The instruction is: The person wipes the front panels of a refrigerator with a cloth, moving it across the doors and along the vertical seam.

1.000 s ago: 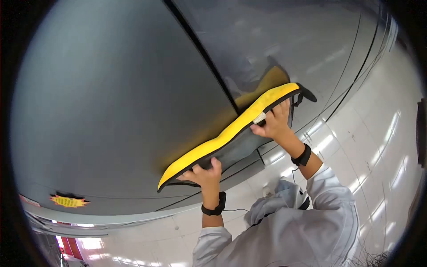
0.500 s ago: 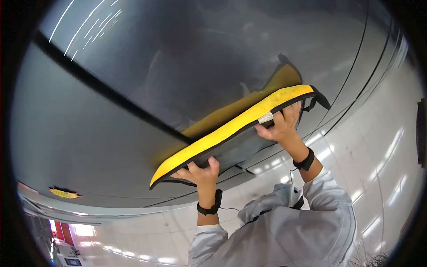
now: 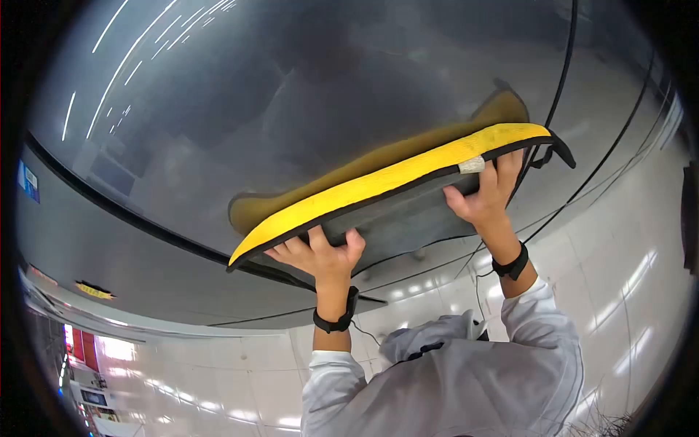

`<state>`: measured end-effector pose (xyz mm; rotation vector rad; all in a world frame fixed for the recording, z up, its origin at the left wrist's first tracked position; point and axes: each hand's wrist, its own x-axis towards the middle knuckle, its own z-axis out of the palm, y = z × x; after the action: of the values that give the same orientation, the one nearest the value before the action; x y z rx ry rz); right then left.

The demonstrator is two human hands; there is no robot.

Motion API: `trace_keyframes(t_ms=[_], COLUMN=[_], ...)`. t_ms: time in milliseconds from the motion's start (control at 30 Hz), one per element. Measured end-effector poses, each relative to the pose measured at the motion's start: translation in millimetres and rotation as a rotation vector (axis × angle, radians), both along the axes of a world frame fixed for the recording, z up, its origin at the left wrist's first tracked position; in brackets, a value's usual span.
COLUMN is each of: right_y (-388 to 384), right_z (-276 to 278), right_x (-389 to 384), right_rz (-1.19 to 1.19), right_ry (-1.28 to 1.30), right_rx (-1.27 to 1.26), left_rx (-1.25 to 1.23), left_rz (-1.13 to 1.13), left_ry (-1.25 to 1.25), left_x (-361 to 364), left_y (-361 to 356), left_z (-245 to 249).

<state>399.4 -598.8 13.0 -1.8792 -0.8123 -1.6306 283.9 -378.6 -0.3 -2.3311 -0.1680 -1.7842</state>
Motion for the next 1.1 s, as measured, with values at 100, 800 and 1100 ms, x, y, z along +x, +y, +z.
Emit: trace_keyframes(t_ms=[100, 800, 1100], right_y=[-3, 33, 15], right_z=[4, -24, -14], right_x=[4, -17, -2], right_rz=[0.007, -0.053, -0.031], right_ry=[-0.031, 0.054, 0.077], right_rx=[0.022, 0.011, 0.022], left_rx=[-0.019, 0.044, 0.011], left_rz=[-0.016, -0.057, -0.094], left_ry=[-0.085, 0.013, 0.024], left_x=[7, -16, -1], left_y=[-4, 34, 12], left_z=[5, -22, -5])
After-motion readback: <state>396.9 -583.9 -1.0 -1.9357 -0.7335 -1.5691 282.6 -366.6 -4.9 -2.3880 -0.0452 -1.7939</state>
